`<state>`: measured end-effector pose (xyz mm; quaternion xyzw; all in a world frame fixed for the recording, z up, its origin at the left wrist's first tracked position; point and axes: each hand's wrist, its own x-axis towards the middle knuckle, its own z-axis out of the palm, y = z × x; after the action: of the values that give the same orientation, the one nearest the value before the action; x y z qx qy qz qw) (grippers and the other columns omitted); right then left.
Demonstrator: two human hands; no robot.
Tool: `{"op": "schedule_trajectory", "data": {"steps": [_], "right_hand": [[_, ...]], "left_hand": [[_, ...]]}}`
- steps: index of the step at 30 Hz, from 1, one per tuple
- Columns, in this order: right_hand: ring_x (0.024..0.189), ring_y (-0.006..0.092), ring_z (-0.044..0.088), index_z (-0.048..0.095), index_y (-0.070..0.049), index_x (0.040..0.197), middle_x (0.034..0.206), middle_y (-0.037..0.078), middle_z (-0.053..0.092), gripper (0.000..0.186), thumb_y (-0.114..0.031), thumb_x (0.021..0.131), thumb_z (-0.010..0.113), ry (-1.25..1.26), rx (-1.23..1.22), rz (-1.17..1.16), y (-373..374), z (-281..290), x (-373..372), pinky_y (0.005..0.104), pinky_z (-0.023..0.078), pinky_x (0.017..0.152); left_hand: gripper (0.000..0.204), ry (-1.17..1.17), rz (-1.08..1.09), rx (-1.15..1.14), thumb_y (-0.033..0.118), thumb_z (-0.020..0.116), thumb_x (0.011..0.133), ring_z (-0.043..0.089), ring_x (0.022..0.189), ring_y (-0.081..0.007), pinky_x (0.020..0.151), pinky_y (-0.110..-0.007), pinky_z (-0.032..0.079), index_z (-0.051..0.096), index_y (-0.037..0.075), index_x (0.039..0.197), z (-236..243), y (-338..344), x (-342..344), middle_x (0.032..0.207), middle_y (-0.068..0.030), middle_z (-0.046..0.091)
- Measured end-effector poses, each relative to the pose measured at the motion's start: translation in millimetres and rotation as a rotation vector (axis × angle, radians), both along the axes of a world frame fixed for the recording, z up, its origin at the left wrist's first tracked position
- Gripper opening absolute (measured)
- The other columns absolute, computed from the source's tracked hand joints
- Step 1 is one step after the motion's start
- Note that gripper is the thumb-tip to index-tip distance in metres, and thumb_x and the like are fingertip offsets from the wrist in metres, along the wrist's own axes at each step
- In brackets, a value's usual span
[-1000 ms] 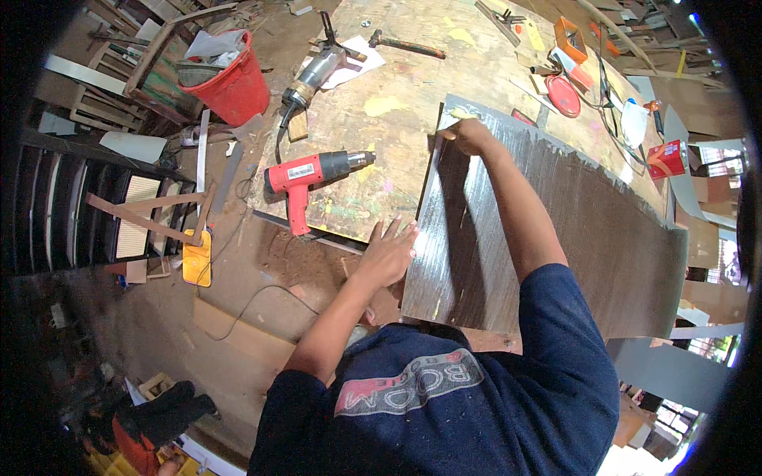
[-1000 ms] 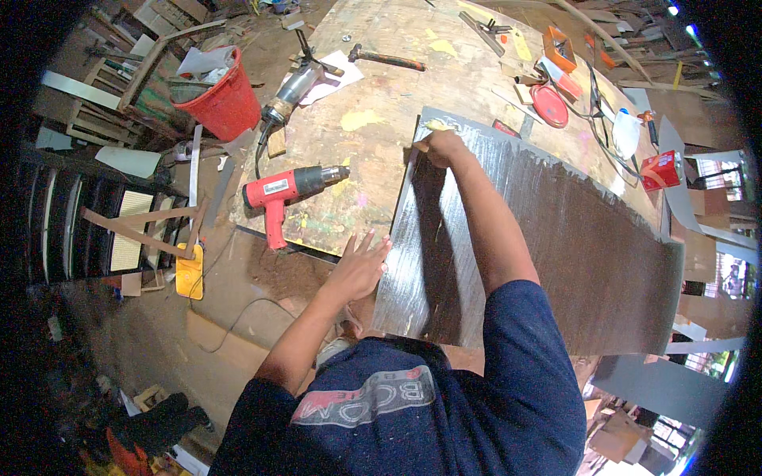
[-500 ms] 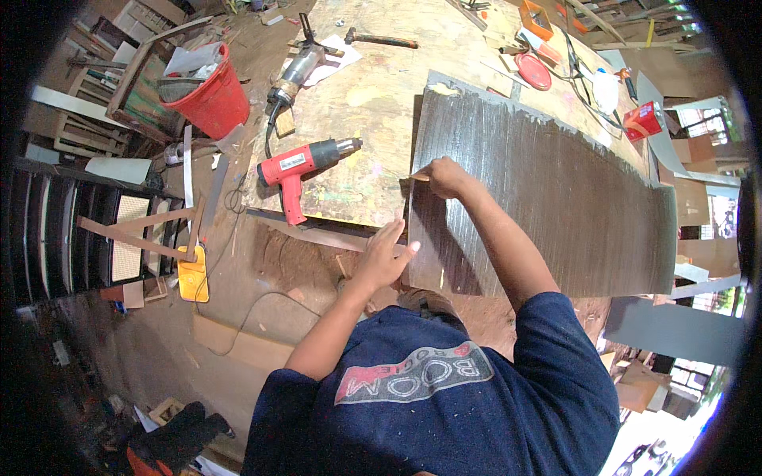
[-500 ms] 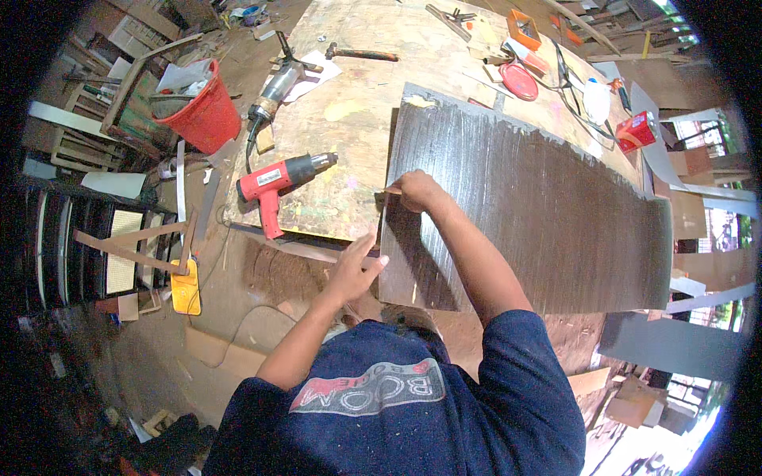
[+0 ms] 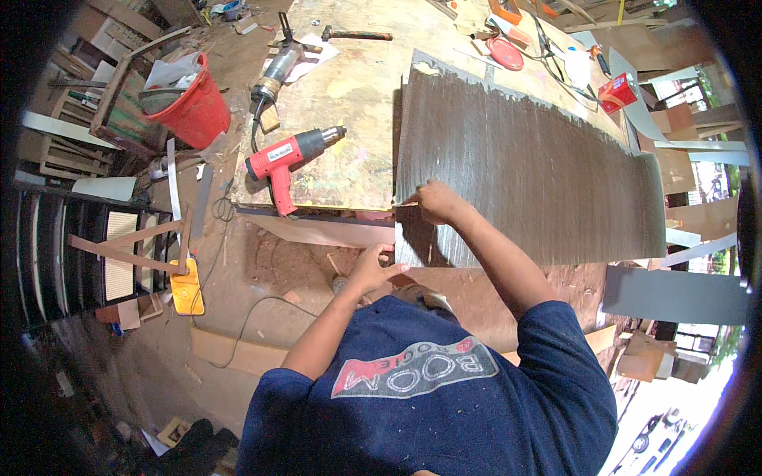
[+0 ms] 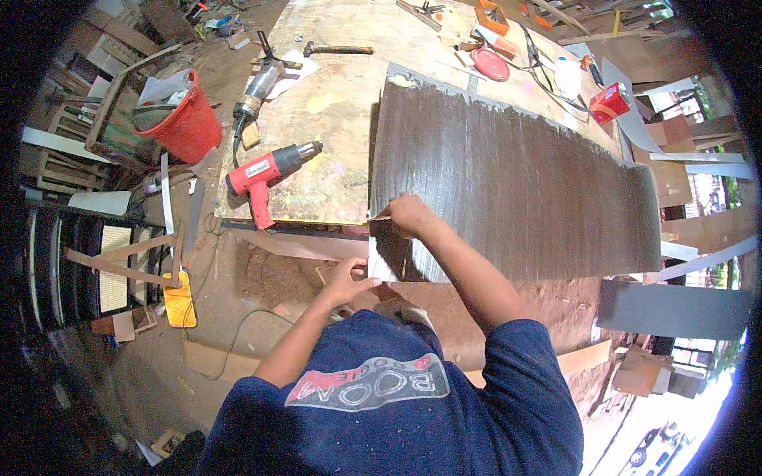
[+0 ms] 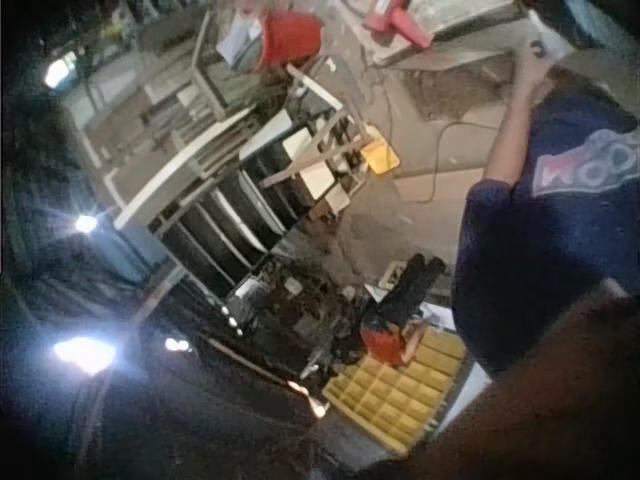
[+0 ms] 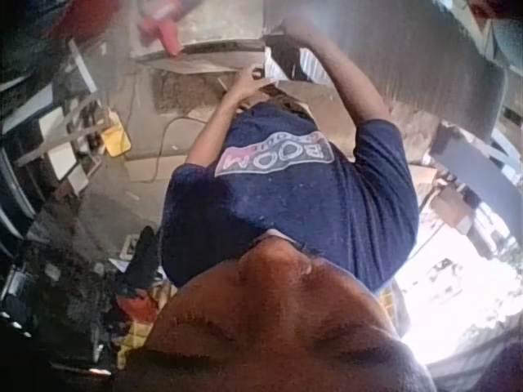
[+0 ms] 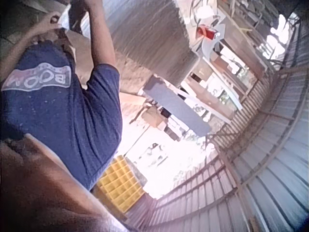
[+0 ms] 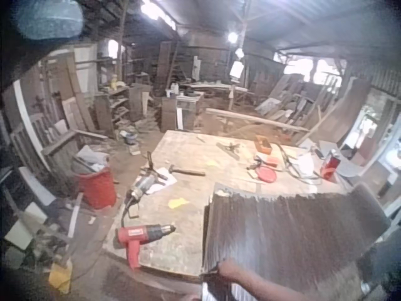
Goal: The person applies adhesive to a curved piece of wood veneer, spreads it using a small applicator, and then lifts and positions the veneer sheet to prepare it for attachment.
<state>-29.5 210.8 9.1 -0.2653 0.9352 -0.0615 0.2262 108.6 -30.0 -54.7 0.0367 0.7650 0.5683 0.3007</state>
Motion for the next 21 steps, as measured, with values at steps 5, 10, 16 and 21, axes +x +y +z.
{"op": "schedule_trajectory", "data": {"steps": [5,10,16,21], "right_hand": [[0.101,0.0359,0.067,0.079,-0.031,0.117,0.103,0.011,0.073,0.042,-0.016,0.081,0.066,0.049,0.048,-0.003,9.8,-3.9,28.9,0.0471,0.054,0.09],[0.107,0.0335,0.062,0.076,-0.026,0.124,0.114,0.008,0.07,0.044,-0.018,0.083,0.063,0.055,-0.042,0.009,25.0,9.6,53.2,0.0461,0.05,0.094],[0.108,0.0271,0.056,0.068,-0.028,0.136,0.117,0.002,0.065,0.053,-0.016,0.084,0.065,0.514,-0.13,-0.212,33.4,21.4,111.6,0.0422,0.043,0.093],[0.11,0.0277,0.055,0.067,-0.028,0.137,0.119,0.002,0.064,0.06,-0.012,0.079,0.072,0.45,-0.135,-0.188,36.4,10.0,159.4,0.043,0.042,0.093]], "left_hand": [[0.071,0.064,0.003,-0.028,0.04,0.091,0.076,0.069,0.106,-0.0269,0.093,-0.04,0.056,0.063,-0.005,0.124,-10.7,-0.2,4.7,0.12,-0.0197,0.07],[0.068,-0.002,0.053,0.021,0.036,0.092,0.076,0.069,0.099,-0.022,0.087,-0.037,0.057,0.063,-0.005,0.122,-10.7,-0.7,6.6,0.115,-0.0154,0.071],[0.06,-0.102,0.074,0.152,0.029,0.092,0.077,0.065,0.088,-0.016,0.076,-0.033,0.056,0.062,-0.004,0.117,-28.7,-0.6,6.6,0.103,-0.0107,0.07],[0.059,-0.1,0.085,0.134,0.027,0.093,0.077,0.065,0.08,-0.0139,0.066,-0.031,0.055,0.062,-0.004,0.117,-36.0,-1.1,11.3,0.092,-0.0098,0.07]]}}
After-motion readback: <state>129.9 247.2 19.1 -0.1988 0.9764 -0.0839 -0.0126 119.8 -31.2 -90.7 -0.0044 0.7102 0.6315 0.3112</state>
